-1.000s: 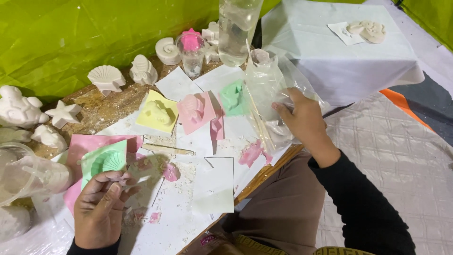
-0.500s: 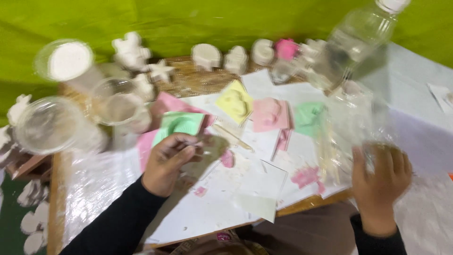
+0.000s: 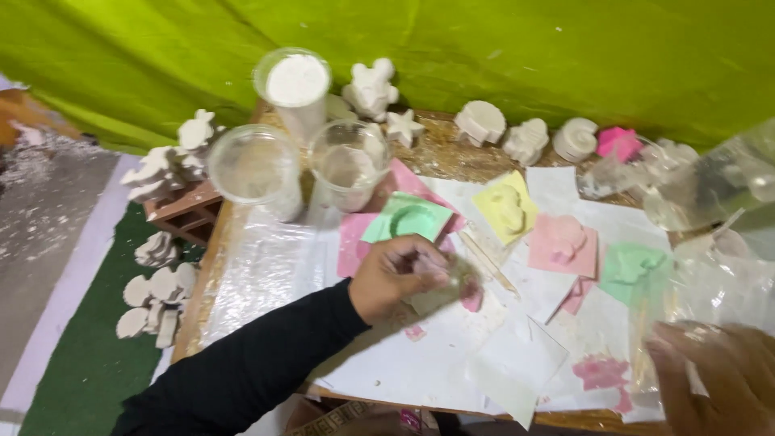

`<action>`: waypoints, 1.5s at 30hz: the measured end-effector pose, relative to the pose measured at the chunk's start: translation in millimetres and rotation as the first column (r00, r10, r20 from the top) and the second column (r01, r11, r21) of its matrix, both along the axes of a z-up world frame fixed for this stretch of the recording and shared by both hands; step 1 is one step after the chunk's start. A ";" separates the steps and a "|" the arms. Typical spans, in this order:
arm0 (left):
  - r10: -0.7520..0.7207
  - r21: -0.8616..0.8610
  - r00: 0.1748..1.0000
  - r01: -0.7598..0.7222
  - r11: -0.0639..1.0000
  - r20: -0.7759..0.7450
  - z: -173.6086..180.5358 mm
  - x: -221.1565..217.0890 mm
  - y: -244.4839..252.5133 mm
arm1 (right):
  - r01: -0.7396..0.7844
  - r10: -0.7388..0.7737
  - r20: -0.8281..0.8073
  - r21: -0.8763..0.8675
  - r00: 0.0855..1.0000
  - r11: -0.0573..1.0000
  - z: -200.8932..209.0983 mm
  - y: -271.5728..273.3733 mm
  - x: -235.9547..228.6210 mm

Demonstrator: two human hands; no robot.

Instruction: Demolding plaster figures from silicone molds and mixing a new batch of plaster material.

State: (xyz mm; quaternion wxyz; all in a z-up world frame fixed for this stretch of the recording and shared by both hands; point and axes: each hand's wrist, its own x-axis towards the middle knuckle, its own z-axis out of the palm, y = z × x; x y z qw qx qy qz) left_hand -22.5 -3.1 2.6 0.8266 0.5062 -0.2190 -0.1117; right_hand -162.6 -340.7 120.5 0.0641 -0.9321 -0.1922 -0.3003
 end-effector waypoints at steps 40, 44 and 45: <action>0.143 0.282 0.338 -0.907 0.314 0.930 43.9 10.5 76.4 | -0.585 0.623 -0.096 0.256 0.777 0.769 -3.4 207.4 192.3; 0.156 0.293 0.365 -0.888 0.354 0.918 42.7 9.9 73.2 | -0.635 0.649 -0.036 0.174 0.760 0.753 -20.4 196.0 173.8; 0.169 0.297 0.376 -0.883 0.364 0.911 42.2 10.2 72.1 | -0.641 0.647 0.005 0.148 0.762 0.753 -27.8 194.7 171.3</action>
